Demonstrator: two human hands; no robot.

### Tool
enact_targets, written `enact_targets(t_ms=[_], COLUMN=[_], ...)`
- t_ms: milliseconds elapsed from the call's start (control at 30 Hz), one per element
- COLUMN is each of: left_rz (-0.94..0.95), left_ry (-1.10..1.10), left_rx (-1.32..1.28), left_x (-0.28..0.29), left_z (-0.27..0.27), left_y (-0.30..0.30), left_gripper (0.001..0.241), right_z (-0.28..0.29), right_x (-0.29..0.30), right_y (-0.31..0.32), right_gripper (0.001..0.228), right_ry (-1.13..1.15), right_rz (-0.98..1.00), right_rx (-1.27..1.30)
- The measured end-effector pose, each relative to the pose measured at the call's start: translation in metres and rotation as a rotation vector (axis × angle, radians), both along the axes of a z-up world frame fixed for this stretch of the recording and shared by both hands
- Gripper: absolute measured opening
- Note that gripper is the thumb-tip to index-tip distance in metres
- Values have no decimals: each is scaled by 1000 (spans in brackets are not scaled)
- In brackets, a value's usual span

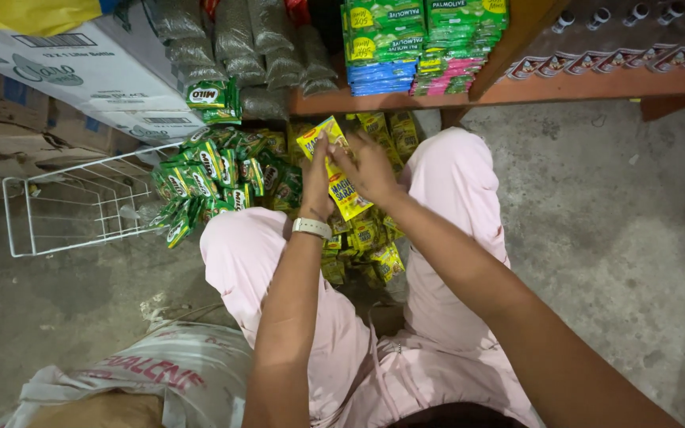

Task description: Sorting and stacking yellow seasoning packets onto shelves in a grocery store.

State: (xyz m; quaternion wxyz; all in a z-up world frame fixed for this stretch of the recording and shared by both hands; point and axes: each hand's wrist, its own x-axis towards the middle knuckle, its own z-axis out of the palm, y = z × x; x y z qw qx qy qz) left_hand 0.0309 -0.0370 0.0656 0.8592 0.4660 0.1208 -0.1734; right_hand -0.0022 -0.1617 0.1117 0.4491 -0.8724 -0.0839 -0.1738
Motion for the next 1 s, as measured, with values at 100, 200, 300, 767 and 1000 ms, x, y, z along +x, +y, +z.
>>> enact_targets(t_ms=[100,200,300,767,1000], left_rz=[104,182,193,108,-113], left_ry=[1,-49,-16,-69,-4], left_rx=[86,200,333,319,614], left_x=[-2,1,5,10,0], left_z=[2,-14,-14,-21,-49], left_y=[-5,-7,-7,5,14], left_gripper=[57,55,57,69,82], right_z=[14,29,14,-3,-8], right_x=[-5,-7,-3,18,26], right_y=[5,7,0,-13,-38], right_gripper=[40,51,52,70,30], right_ry=[123,225,301,573,27], right_rz=[-76,-131,-96,-116,-288], right_rx=[-137,-229,-322,186,664])
